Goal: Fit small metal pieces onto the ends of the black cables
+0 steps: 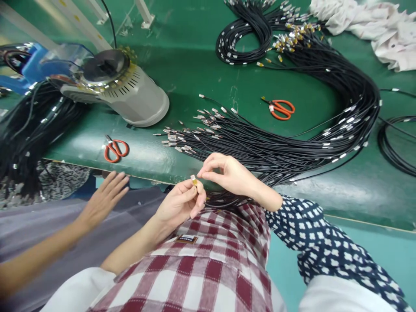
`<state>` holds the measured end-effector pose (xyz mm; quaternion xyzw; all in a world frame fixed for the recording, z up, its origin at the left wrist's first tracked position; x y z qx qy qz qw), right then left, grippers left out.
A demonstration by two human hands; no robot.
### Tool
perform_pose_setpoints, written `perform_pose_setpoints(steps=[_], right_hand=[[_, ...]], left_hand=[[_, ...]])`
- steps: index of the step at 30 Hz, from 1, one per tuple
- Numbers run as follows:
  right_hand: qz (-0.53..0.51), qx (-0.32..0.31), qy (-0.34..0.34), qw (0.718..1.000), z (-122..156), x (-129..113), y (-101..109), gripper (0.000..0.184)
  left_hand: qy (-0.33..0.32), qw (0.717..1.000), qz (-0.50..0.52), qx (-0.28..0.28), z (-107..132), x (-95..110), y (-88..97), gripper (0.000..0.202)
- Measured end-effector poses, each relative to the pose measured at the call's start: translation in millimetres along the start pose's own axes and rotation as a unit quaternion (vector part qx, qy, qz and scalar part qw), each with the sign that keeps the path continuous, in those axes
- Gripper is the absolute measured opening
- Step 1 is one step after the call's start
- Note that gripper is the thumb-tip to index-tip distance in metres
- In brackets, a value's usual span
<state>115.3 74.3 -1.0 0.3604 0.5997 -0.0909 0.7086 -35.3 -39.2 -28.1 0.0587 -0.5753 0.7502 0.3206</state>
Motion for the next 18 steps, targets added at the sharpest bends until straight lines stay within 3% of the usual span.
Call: perform_pose_setpoints(steps=[2, 4, 7, 8, 10, 12, 15, 17, 18], right_hand=[[0.163, 0.098, 0.021, 0.982, 0.0, 2.4, 5.4, 0.013], [0.334, 0.163, 0.034, 0.928, -1.2, 5.9, 7.1, 0.013], [0.514, 0.173, 0.036, 0.839, -8.3, 13.4, 3.8, 0.018], [0.543, 0.175, 0.032, 0.821, -11.9, 15.9, 2.7, 0.022], [0.566, 0.195, 0.021, 0.801, -19.4, 19.5, 2.6, 0.024], [0.553, 0.221, 0.019, 0.803, -24.4, 19.4, 5.5, 0.017], [0.464, 0.252, 0.046, 0.848, -20.6, 10.6, 10.3, 0.013], [0.375, 0.253, 0.061, 0.890, -10.4, 2.1, 9.6, 0.011], [0.336, 0.247, 0.064, 0.907, -3.8, -1.5, 7.3, 0.009]], left_hand=[[-0.030, 0.999, -0.039, 0.024, 4.5, 4.0, 0.4, 0.024], [-0.088, 0.986, -0.112, 0.083, 11.0, 7.3, 1.9, 0.021], [-0.177, 0.936, -0.245, 0.182, 22.8, 8.2, 9.1, 0.020], [-0.174, 0.924, -0.274, 0.203, 26.8, 7.2, 13.5, 0.021], [-0.108, 0.919, -0.308, 0.221, 35.4, 5.2, 25.0, 0.026], [-0.002, 0.911, -0.355, 0.211, 45.6, 6.9, 36.5, 0.034], [0.105, 0.878, -0.438, 0.164, 60.0, 21.3, 41.1, 0.047], [0.082, 0.890, -0.424, 0.147, 60.7, 34.3, 31.1, 0.042], [0.024, 0.903, -0.399, 0.156, 56.2, 40.3, 23.2, 0.034]])
Point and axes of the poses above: each hand's wrist, its own z-axis away from the middle knuckle, its own y-axis out of the back of the hand, x = y × z, the point moved 1 cm from there along -z, towards the middle knuckle, and after that the axes turned 12 degrees about z, right-handed, at the moved point
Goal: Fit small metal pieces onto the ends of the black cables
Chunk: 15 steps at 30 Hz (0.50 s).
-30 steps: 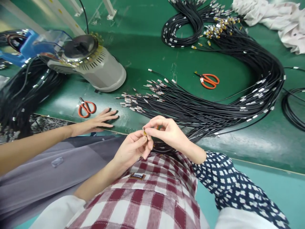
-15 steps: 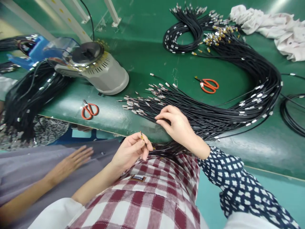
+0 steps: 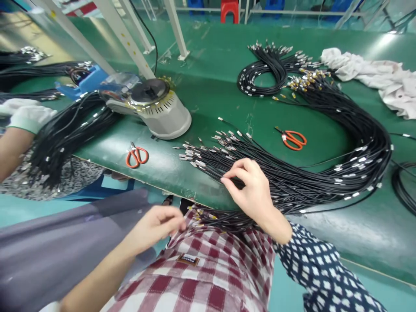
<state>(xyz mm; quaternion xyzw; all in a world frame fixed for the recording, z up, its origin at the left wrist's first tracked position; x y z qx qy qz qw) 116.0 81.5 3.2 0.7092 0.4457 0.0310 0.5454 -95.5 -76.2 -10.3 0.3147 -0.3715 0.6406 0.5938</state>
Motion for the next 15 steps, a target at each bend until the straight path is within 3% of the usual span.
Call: perform_pose_setpoints(steps=[2, 4, 9, 12, 15], right_hand=[[-0.052, -0.012, -0.019, 0.998, 14.1, -7.5, 4.5, 0.005], [-0.069, -0.013, -0.044, 0.997, 30.1, -13.1, 4.8, 0.003], [-0.100, -0.035, -0.081, 0.991, 57.0, -16.4, 1.7, 0.003], [-0.140, -0.090, -0.085, 0.982, 53.5, -13.1, 6.9, 0.003], [-0.178, -0.097, -0.112, 0.973, 40.1, -10.9, 14.8, 0.005]], left_hand=[[-0.132, 0.982, 0.107, 0.088, -12.3, 20.7, -10.4, 0.020], [-0.205, 0.949, 0.215, 0.105, -31.8, 33.8, -27.1, 0.025], [-0.166, 0.924, 0.345, 0.026, -63.3, 30.7, -56.5, 0.017], [-0.154, 0.934, 0.323, -0.006, -59.7, 22.9, -56.5, 0.015], [-0.150, 0.947, 0.283, -0.015, -52.6, 21.6, -54.5, 0.019]])
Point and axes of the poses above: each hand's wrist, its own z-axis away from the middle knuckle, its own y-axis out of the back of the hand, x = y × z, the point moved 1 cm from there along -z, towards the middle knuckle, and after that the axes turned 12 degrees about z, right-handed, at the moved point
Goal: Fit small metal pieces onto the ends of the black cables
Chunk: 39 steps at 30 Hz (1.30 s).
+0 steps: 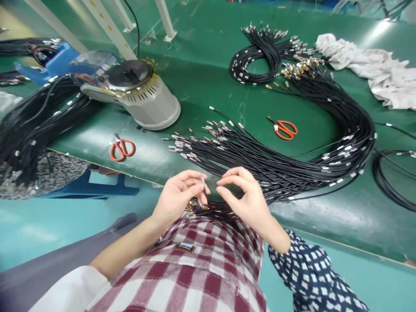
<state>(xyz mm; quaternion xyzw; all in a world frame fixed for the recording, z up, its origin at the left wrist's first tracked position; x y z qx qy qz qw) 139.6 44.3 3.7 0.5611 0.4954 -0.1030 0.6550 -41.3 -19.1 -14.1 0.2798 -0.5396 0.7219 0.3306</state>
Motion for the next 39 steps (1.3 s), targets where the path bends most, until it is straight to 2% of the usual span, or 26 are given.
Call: perform_pose_setpoints(steps=[3, 10, 17, 19, 21, 24, 26, 29, 34, 39], right_hand=[[-0.039, -0.010, -0.011, 0.999, -10.4, -6.7, 2.1, 0.005], [-0.106, -0.050, -0.046, 0.992, -15.0, -9.9, -8.9, 0.016], [-0.136, -0.044, -0.042, 0.989, -12.2, -4.9, -21.7, 0.018], [-0.160, -0.034, -0.066, 0.984, -12.3, -1.1, -21.7, 0.017], [-0.209, -0.025, -0.125, 0.970, -12.2, 4.6, -17.8, 0.015], [-0.314, -0.045, -0.203, 0.927, -10.4, 11.7, -9.3, 0.018], [-0.358, -0.063, -0.218, 0.906, -8.6, 13.0, -5.4, 0.021], [-0.383, -0.076, -0.219, 0.894, -6.2, 10.5, -3.9, 0.022], [-0.382, -0.073, -0.213, 0.896, -4.1, 6.3, -7.7, 0.024], [-0.321, -0.036, -0.183, 0.929, -0.8, 4.5, -12.4, 0.023]], left_hand=[[0.004, 1.000, -0.030, 0.003, 3.4, 2.6, -3.2, 0.026], [0.025, 0.999, -0.047, 0.003, 3.1, 1.7, -6.3, 0.026], [0.019, 0.999, -0.042, 0.008, 3.1, -1.8, -5.1, 0.025], [0.019, 0.999, -0.036, 0.000, 4.0, -1.7, -3.5, 0.025], [0.023, 0.999, -0.026, -0.006, 4.5, -1.3, -1.3, 0.025], [0.042, 0.999, -0.001, 0.004, 3.3, -1.7, 2.2, 0.027], [0.057, 0.998, 0.011, 0.010, 1.7, -3.0, 2.9, 0.027], [0.060, 0.998, 0.016, 0.014, -0.2, -5.3, 1.9, 0.026], [0.046, 0.999, 0.008, 0.024, 0.7, -6.2, -0.2, 0.021], [0.027, 0.999, -0.020, 0.037, 2.1, -4.2, -1.5, 0.021]])
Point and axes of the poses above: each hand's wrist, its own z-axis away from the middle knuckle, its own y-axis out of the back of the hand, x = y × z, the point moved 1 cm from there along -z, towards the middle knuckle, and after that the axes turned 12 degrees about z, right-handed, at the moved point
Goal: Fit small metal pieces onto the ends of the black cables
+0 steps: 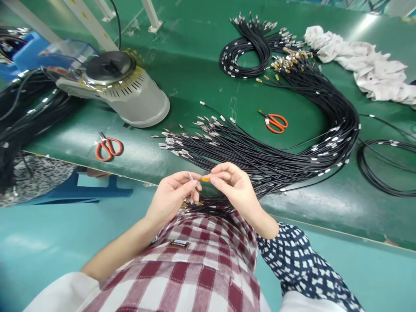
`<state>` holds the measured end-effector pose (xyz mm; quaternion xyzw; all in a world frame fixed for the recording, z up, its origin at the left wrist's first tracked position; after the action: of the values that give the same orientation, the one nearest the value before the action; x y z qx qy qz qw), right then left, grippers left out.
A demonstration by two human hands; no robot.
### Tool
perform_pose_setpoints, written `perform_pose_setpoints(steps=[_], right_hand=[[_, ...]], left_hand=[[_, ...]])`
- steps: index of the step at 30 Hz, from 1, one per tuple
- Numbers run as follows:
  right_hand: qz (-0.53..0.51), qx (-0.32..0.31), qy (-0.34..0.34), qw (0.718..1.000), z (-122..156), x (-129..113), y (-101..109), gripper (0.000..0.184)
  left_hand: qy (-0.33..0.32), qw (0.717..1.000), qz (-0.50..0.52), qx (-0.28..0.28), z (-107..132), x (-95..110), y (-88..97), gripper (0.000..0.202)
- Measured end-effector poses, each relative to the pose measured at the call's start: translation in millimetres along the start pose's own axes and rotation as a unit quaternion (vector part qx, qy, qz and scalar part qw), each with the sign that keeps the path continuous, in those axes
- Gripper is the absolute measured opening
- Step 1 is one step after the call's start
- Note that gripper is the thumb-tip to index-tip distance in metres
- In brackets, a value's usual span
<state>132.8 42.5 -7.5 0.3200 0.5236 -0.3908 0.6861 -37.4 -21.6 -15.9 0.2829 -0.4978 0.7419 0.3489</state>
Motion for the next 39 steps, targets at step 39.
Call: perform_pose_setpoints(steps=[39], right_hand=[[0.226, 0.037, 0.085, 0.970, 2.2, -9.6, 2.0, 0.015]], left_hand=[[-0.047, 0.998, -0.016, -0.036, 6.0, 3.2, -2.5, 0.034]])
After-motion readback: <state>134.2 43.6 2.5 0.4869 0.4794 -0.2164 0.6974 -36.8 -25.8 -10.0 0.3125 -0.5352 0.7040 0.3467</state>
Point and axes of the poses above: each hand's wrist, its own z-axis away from the middle knuckle, its own y-axis out of the back of the hand, x = y × z, the point moved 1 cm from there along -z, towards the middle knuckle, and after that the axes turned 12 degrees about z, right-handed, at the moved point
